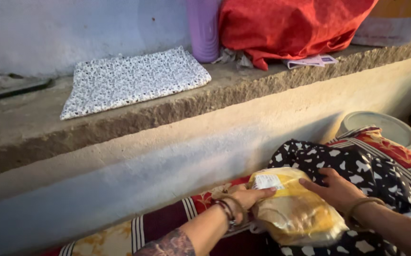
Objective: The person unzips a black patterned backpack lying on a bed, removes a purple water bottle and places it on a stone ledge, takes out a folded cloth pouch, refolds it and sets it on the ledge, then opens the main compartment and removes notebooks and a packaged food item, placing them on the ledge.
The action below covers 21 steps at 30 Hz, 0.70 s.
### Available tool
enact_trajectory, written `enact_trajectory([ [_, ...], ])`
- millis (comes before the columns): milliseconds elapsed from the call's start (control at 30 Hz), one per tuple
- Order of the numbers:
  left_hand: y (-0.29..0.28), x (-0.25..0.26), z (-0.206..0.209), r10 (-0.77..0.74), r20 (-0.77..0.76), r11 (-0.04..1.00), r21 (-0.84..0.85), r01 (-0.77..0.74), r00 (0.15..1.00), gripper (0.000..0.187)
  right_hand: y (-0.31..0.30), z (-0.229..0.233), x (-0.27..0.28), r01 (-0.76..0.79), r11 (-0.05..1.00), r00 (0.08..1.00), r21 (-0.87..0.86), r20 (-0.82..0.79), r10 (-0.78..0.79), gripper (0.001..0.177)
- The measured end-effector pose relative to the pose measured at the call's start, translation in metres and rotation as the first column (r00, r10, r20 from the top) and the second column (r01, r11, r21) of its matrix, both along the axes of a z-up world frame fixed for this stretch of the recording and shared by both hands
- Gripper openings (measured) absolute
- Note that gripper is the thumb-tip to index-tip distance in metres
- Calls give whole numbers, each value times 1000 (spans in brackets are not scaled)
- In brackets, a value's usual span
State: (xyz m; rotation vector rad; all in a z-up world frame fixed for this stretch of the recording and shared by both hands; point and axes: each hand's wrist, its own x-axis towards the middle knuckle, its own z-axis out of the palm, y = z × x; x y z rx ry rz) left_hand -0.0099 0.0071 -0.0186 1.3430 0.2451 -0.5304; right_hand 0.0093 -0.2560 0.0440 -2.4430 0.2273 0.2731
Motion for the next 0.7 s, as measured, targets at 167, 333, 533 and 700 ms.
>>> enact_trajectory([
  [167, 12, -13, 32, -113, 48, 984, -131, 118, 992, 81, -9, 3, -25, 555, 594, 768, 582, -633, -96, 72],
  [333, -6, -18, 33, -137, -46, 894, 424, 143, 990, 108, -15, -1, -43, 602, 518, 773, 607, -605, -189, 55],
  [533, -37, 1, 43, 80, -187, 899, 438, 10, 979, 108, -33, -9, -32, 537, 513, 844, 670, -428, -324, 53],
  [700, -35, 6, 48, -121, 80, 985, 133, 110, 989, 94, -43, -9, -26, 526, 400, 850, 751, -486, -205, 54],
])
